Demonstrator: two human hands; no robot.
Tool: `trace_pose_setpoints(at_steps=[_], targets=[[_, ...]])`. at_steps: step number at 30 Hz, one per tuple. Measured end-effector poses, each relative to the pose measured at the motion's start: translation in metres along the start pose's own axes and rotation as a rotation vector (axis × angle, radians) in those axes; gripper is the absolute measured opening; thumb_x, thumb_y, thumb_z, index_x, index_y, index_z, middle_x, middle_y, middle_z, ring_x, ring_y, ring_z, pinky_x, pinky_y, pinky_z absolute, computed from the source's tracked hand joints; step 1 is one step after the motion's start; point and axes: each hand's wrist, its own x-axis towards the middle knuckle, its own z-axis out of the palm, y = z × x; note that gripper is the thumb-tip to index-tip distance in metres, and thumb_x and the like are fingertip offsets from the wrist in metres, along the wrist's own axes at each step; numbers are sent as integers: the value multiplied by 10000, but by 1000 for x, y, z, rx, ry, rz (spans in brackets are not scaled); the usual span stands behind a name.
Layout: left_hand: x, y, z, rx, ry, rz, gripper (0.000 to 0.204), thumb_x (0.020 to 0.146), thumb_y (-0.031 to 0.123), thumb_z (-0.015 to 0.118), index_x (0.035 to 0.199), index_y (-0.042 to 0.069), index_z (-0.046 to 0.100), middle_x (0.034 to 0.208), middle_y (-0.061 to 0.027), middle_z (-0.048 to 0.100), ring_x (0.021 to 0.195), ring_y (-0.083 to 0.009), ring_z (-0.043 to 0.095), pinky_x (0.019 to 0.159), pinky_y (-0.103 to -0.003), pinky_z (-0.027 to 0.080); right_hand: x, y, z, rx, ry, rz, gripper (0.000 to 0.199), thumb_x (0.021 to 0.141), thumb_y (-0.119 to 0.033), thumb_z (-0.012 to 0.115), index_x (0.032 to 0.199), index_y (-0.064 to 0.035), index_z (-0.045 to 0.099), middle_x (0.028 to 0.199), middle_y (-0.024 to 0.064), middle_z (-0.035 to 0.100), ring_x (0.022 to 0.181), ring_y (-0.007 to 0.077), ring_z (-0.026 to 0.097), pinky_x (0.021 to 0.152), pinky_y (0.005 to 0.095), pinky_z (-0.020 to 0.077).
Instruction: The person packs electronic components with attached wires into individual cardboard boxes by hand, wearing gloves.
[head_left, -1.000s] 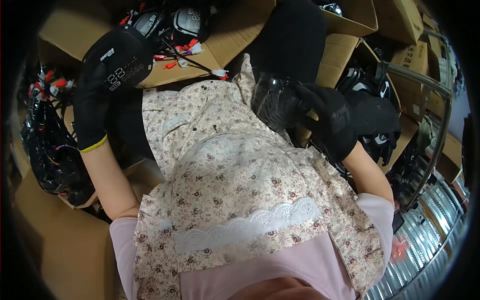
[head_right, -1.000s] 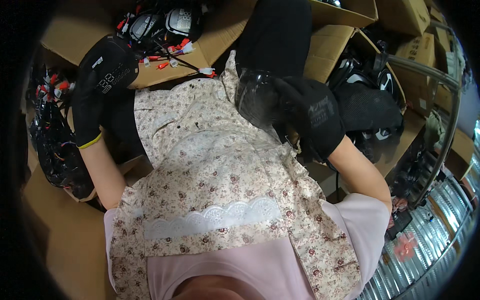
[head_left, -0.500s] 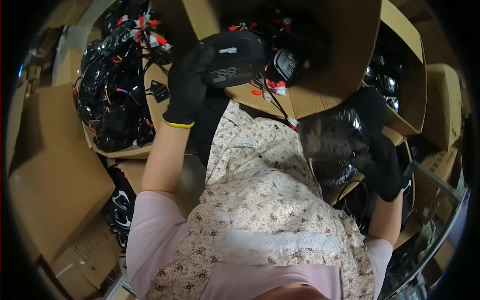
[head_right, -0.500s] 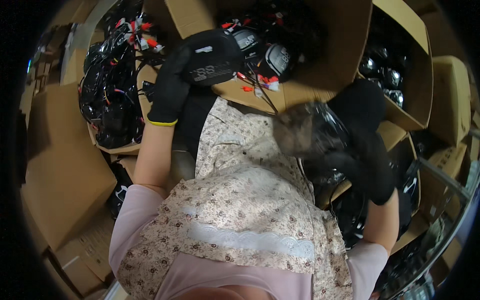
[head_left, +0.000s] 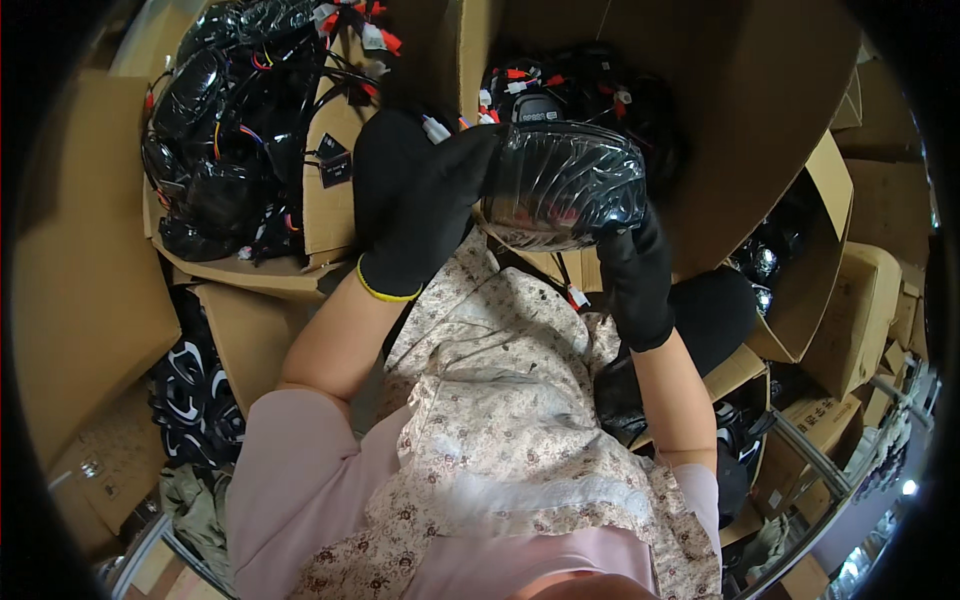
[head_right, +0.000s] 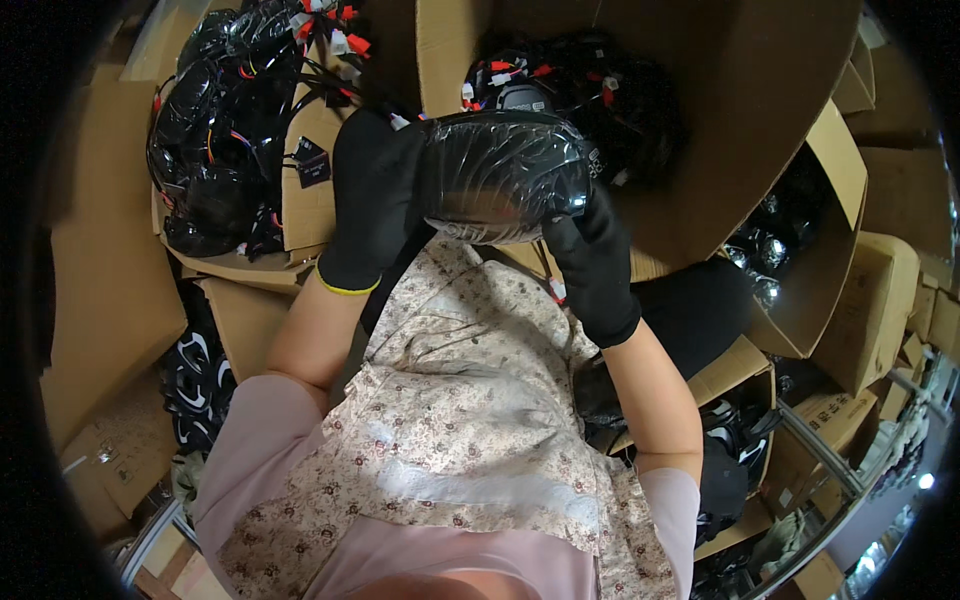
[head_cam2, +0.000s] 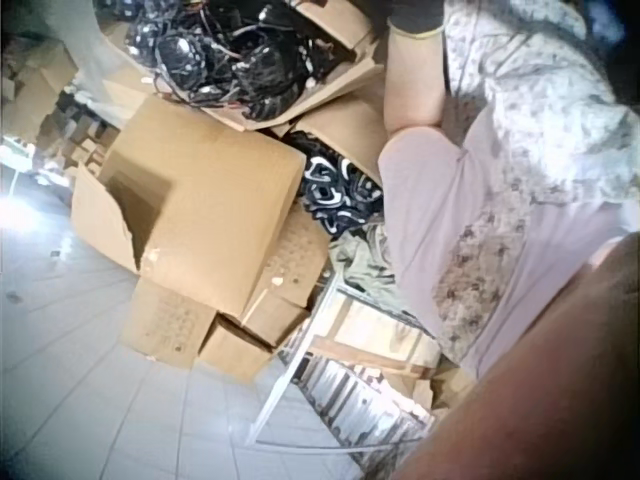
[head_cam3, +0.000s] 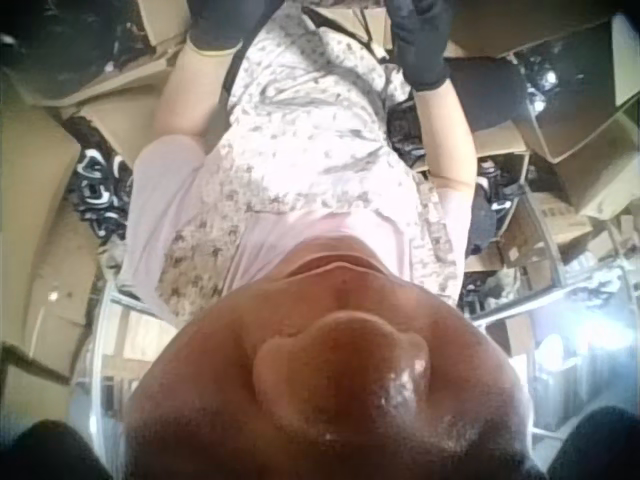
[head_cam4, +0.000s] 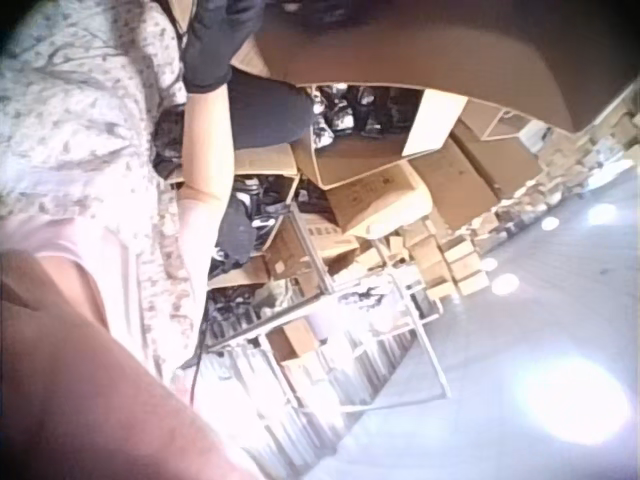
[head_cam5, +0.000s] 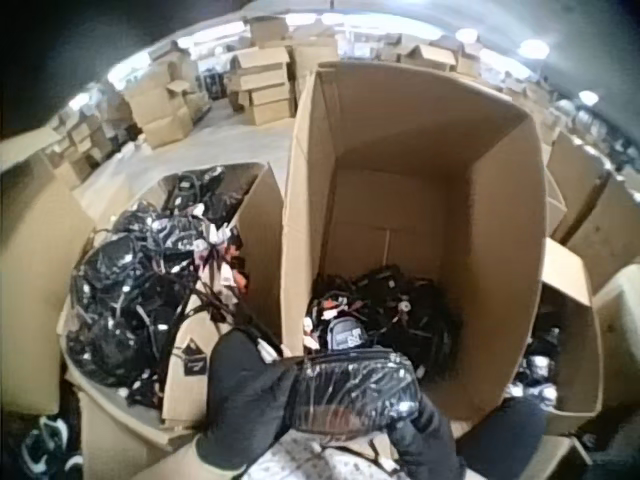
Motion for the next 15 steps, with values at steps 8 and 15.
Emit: trace_pose_setpoints(at_steps=[8,15], targets=[[5,19,-9,134,-28,-15,357,981,325,555,1130,24,678,885,-39,666,838,-91,546,757,-258,437,-2,8,3,99,-55,-1,452,945,-187,625,1341,-21,482,1255,30,580,1124,116,523,995,305,406],[-6,25,6,-18,-38,52,340,958,237,613,1198,-5,617,963,-25,661,844,-72,548,770,-259,454,6,6,7,-2,-19,-35,434,943,-231,639,1302,-27,504,1241,30,580,1104,117,527,985,310,413]])
